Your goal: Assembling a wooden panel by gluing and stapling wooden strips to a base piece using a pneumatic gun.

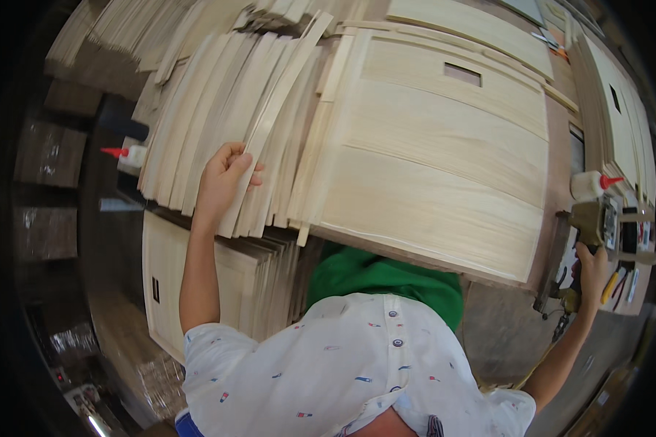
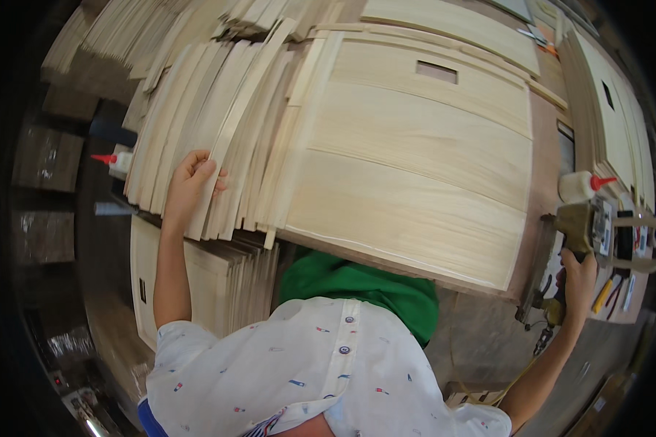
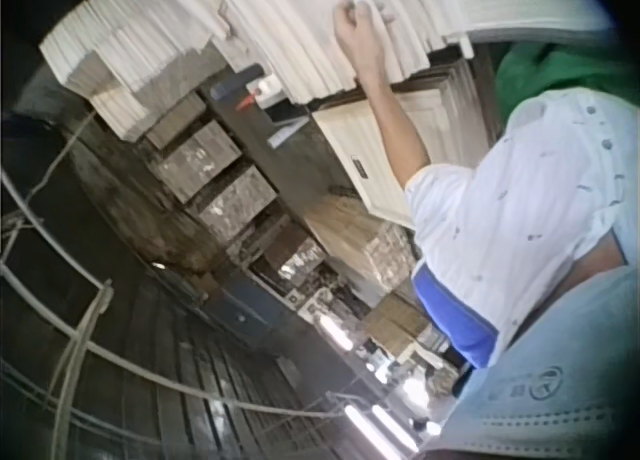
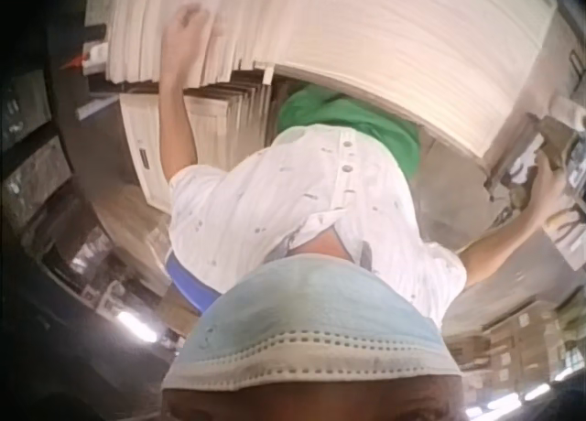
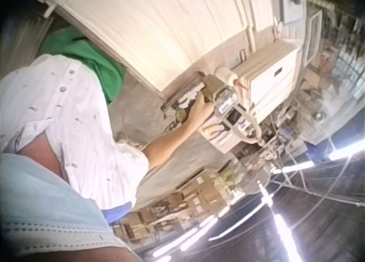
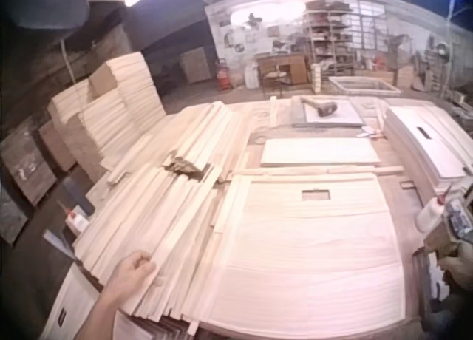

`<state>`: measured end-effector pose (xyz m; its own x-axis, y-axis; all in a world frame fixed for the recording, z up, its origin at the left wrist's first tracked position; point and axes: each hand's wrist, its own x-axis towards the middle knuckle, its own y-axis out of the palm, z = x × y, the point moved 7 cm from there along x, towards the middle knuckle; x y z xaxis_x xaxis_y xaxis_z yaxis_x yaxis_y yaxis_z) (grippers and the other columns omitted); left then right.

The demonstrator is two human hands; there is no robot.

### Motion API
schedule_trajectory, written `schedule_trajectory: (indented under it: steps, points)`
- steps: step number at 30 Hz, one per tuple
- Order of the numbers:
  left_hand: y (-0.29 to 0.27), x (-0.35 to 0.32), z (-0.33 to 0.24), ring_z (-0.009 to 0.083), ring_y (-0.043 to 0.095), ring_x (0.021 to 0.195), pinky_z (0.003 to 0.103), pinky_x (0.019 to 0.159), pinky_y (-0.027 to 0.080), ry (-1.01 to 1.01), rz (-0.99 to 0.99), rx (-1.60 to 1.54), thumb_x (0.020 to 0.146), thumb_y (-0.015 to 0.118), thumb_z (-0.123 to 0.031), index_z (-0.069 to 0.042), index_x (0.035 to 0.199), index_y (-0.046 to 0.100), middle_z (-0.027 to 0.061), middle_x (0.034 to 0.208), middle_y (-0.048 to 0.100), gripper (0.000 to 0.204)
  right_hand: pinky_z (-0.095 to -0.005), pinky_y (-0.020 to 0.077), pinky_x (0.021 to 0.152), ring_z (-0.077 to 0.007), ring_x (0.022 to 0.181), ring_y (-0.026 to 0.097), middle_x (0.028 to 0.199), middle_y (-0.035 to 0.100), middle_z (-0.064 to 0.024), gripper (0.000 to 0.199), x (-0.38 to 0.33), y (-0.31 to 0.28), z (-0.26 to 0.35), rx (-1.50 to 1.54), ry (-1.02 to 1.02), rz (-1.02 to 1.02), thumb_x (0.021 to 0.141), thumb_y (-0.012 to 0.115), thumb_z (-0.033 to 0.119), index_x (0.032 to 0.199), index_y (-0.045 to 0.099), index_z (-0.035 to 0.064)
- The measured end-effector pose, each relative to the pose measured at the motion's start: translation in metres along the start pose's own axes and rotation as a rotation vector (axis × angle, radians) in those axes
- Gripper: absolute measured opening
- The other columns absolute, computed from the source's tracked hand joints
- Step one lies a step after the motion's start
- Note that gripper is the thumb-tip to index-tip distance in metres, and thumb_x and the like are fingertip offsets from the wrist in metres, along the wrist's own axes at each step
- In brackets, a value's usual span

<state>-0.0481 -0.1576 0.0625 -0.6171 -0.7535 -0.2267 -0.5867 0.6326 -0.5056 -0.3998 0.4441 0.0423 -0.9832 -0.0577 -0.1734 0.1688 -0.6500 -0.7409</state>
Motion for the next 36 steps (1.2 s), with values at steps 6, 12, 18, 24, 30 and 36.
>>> schedule_trajectory:
  steps: [6,12,18,24,30,36]
  points:
    - [0.067,0.003,-0.037,0.0138,0.061,0.085,0.026,0.071,0.049,0.182,0.143,-0.115,0.095,0.052,-0.013,0.005,0.123,0.05,0.0109,0.105,0.063,0.033,-0.0309,0.0429,0.049,-0.0114,0.053,0.052,0.072,0.059,-0.0038,0.036,-0.005,0.004,0.011,0.012,-0.225,0.009,0.077,0.057,0.018,0.107,0.064,-0.0009]
    - [0.157,-0.031,-0.091,0.0179,0.062,0.086,0.027,0.068,0.049,0.297,0.703,-0.076,0.084,0.064,-0.012,0.007,0.134,0.041,0.017,0.114,0.061,0.059,-0.0434,0.0518,0.075,-0.039,0.084,0.065,0.088,0.065,-0.0292,0.039,-0.002,0.009,0.039,-0.193,-0.172,-0.024,0.072,0.063,0.022,0.096,0.063,-0.0088]
    - [0.251,-0.089,-0.169,0.0184,0.061,0.053,0.027,0.048,0.051,0.328,1.091,-0.001,0.083,0.065,-0.013,0.008,0.118,0.05,0.019,0.091,0.066,0.043,-0.0437,0.0524,0.075,-0.0388,0.085,0.066,0.086,0.065,-0.0285,0.026,-0.011,0.012,0.019,-0.167,-0.308,-0.239,0.074,0.062,0.016,0.087,0.067,-0.0062]
    - [0.356,-0.209,-0.235,0.0169,0.063,0.059,0.027,0.054,0.051,0.298,1.621,0.307,0.089,0.054,-0.003,0.008,0.127,0.048,0.0172,0.089,0.066,0.041,-0.0426,0.0541,0.073,-0.0363,0.083,0.067,0.086,0.068,-0.0226,0.02,-0.026,0.004,0.016,-0.058,-0.194,-0.201,0.072,0.06,0.009,0.084,0.07,-0.0029]
    - [0.433,-0.305,-0.252,0.0151,0.063,0.077,0.024,0.064,0.051,0.344,1.982,0.259,0.09,0.047,0.001,0.004,0.141,0.036,0.0133,0.114,0.06,0.052,-0.0418,0.0547,0.069,-0.0338,0.081,0.068,0.087,0.069,-0.0199,0.017,-0.028,0.005,0.023,0.007,-0.151,-0.216,0.073,0.059,0.004,0.083,0.071,-0.0006]
    - [0.483,-0.35,-0.238,0.0141,0.064,0.079,0.022,0.061,0.052,0.365,2.017,0.181,0.09,0.05,-0.004,0.004,0.142,0.034,0.0164,0.118,0.059,0.055,-0.0406,0.0554,0.066,-0.0327,0.077,0.068,0.082,0.069,-0.0184,0.014,-0.035,-0.002,0.011,-0.022,-0.136,-0.22,0.071,0.058,0.001,0.078,0.07,-0.0011]
